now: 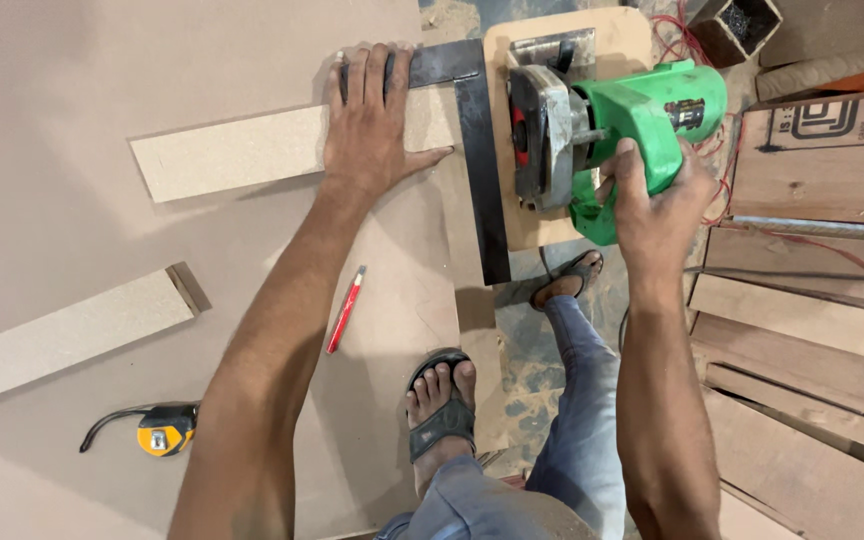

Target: The person measures and marks wooden planks with a pencil and tape measure, then uses a circular saw to cut the planks. The person also fits a small wooden piece into a cabinet frame.

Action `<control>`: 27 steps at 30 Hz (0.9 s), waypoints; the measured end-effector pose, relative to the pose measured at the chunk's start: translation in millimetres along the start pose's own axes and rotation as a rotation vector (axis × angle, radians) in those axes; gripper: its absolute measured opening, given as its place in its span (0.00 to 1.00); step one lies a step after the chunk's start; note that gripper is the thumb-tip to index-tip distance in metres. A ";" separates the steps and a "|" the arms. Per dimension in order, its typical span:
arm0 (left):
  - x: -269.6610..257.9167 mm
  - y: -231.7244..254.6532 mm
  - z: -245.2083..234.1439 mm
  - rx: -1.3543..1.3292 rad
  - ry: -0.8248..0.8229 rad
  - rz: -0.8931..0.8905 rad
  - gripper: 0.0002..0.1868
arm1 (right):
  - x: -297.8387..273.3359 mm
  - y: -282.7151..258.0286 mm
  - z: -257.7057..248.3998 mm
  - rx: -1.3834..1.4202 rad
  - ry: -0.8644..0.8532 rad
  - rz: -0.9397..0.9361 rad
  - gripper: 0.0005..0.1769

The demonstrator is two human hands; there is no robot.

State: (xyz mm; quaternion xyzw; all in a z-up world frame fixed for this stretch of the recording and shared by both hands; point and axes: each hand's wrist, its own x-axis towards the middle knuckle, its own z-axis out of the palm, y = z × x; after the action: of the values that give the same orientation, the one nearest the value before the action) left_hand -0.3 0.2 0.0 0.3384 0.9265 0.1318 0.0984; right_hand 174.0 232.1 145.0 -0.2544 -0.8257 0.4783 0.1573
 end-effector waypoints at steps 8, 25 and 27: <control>2.2 0.1 -1.4 0.011 -0.015 0.003 0.71 | 24.2 -2.1 11.9 0.054 0.011 0.020 0.07; 3.2 2.5 -8.9 0.028 -0.009 0.007 0.73 | 68.5 45.9 -42.8 0.431 0.000 0.079 0.15; 5.2 3.5 -13.6 0.032 0.031 0.014 0.75 | 54.6 74.4 -71.4 0.620 0.026 0.164 0.19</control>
State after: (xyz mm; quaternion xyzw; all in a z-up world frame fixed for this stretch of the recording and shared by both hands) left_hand -5.8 3.7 13.5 0.3441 0.9276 0.1227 0.0777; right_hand 185.2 344.6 116.3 -0.2661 -0.6151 0.7150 0.1988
